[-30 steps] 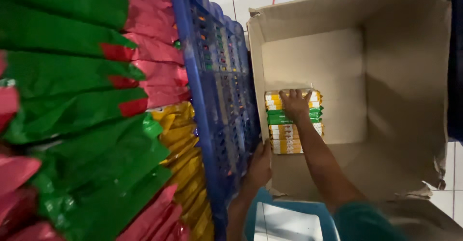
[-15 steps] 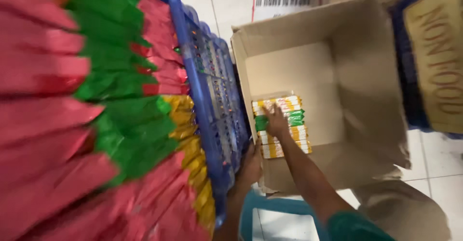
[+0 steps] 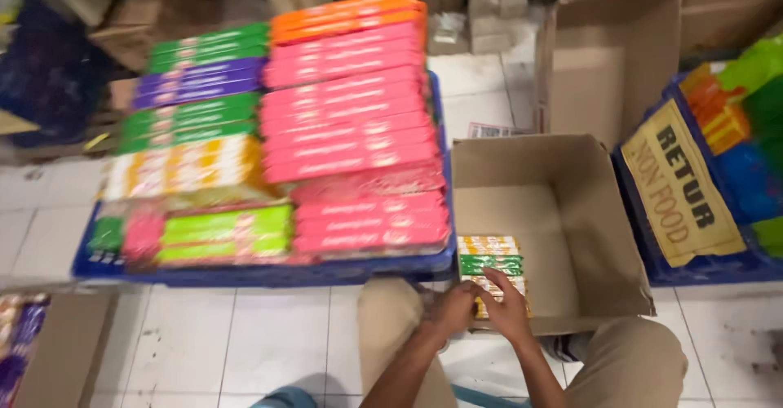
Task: The person transfers stacks of colorful snack packets from a blue crate into a cardboard box. They handle the packets by hand, arranging them in neat rows inside the box.
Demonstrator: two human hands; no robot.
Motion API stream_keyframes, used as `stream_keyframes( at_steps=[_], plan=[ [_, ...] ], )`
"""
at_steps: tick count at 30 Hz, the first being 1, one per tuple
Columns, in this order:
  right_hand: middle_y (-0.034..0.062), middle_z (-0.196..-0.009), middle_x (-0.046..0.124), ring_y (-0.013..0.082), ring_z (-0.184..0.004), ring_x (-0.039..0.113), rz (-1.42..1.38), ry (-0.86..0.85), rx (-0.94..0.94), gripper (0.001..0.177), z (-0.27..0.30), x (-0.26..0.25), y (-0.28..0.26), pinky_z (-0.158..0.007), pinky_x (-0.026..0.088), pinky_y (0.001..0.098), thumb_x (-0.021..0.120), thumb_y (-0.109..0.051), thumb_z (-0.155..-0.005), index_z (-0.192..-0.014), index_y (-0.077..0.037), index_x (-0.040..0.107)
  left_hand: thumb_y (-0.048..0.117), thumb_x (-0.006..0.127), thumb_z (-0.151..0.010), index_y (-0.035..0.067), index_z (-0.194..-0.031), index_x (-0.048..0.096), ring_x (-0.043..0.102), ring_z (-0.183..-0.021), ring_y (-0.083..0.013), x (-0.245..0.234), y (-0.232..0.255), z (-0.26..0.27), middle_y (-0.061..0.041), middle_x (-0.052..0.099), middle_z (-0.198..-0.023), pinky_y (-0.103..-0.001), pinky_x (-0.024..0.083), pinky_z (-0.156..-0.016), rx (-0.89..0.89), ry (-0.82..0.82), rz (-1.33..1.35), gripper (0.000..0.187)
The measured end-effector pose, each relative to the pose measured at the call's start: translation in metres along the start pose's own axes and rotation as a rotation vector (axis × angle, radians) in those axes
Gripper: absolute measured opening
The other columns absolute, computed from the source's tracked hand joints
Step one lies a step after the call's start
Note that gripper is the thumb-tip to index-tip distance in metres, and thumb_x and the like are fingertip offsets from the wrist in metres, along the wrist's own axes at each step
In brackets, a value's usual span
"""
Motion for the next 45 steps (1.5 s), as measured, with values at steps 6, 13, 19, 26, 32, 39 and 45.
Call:
stream_keyframes(
  at_steps=[6, 13, 19, 26, 32, 39, 45],
  plan=[
    [0.0048, -0.129, 0.076, 0.0147, -0.120, 0.070, -0.211, -0.046, 0.050, 0.042, 0.063, -0.015, -0.077, -0.107, 0.051, 0.0276, 0.068, -0.004, -0.088, -0.130, -0.010, 0.071, 0.003, 0.057, -0.086, 0.008, -0.073, 0.059, 0.059, -0.061, -0.0343, -0.151, 0.072, 0.113, -0.009, 0.059, -0.078, -0.049, 0.046, -0.053, 0.234, 0.623, 0.060, 0.014],
    [0.0032, -0.131, 0.076, 0.0156, -0.121, 0.071, -0.052, -0.181, -0.095, 0.044, 0.087, -0.037, -0.153, -0.105, 0.052, 0.0308, 0.073, -0.016, -0.087, -0.131, -0.009, 0.070, 0.027, 0.062, -0.091, 0.002, -0.146, 0.036, 0.038, -0.127, -0.0379, -0.404, 0.091, 0.126, -0.022, 0.038, -0.141, -0.053, 0.039, -0.104, 0.082, 0.726, -0.373, 0.065],
    [0.0035, -0.129, 0.077, 0.0146, -0.119, 0.072, -0.063, -0.163, -0.186, 0.046, 0.079, -0.053, -0.162, -0.106, 0.051, 0.0294, 0.076, -0.012, -0.085, -0.130, -0.008, 0.070, 0.048, 0.073, -0.092, 0.011, -0.164, 0.012, 0.011, -0.158, -0.0352, -0.434, 0.055, 0.080, -0.014, 0.012, -0.172, -0.060, 0.017, -0.123, -0.148, 0.322, -0.576, 0.102],
    [0.0042, -0.129, 0.077, 0.0153, -0.116, 0.074, -0.090, -0.172, -0.275, 0.046, 0.071, -0.051, -0.124, -0.103, 0.054, 0.0289, 0.076, -0.010, -0.086, -0.131, -0.008, 0.068, 0.035, 0.070, -0.093, 0.010, -0.163, 0.018, 0.020, -0.156, -0.0373, -0.413, 0.044, 0.079, -0.015, 0.022, -0.170, -0.062, 0.018, -0.122, -0.104, 0.424, -0.583, 0.091],
    [0.0051, -0.127, 0.080, 0.0160, -0.117, 0.076, -0.121, -0.187, -0.144, 0.050, 0.084, -0.045, -0.148, -0.105, 0.055, 0.0288, 0.080, -0.008, -0.082, -0.131, -0.012, 0.070, 0.018, 0.090, -0.073, 0.007, -0.156, 0.036, 0.043, -0.141, -0.0374, -0.408, 0.024, 0.067, -0.016, 0.047, -0.151, -0.065, 0.034, -0.114, 0.082, 0.624, -0.585, 0.100],
    [0.0050, -0.129, 0.078, 0.0177, -0.118, 0.075, -0.112, -0.212, -0.080, 0.049, 0.091, -0.050, -0.150, -0.103, 0.057, 0.0303, 0.078, -0.011, -0.084, -0.133, -0.010, 0.069, 0.026, 0.095, -0.070, 0.002, -0.137, 0.050, 0.053, -0.106, -0.0322, -0.433, 0.047, 0.074, -0.012, 0.051, -0.117, -0.045, 0.051, -0.090, 0.158, 0.500, -0.563, 0.085],
    [0.0065, -0.133, 0.075, 0.0167, -0.121, 0.070, -0.242, -0.117, -0.124, 0.049, 0.075, -0.072, -0.144, -0.106, 0.054, 0.0301, 0.076, -0.006, -0.085, -0.134, -0.007, 0.067, 0.040, 0.095, -0.070, 0.003, -0.132, 0.056, 0.055, -0.098, -0.0380, -0.438, 0.105, 0.114, -0.015, 0.051, -0.112, -0.049, 0.048, -0.082, 0.352, 0.750, -0.360, 0.083]
  ],
)
Point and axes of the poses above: each hand's wrist, its own z-axis away from the middle knuckle, its own x-axis out of the palm, y = z × x, the point moved 2 cm from there along -z, towards the middle knuckle
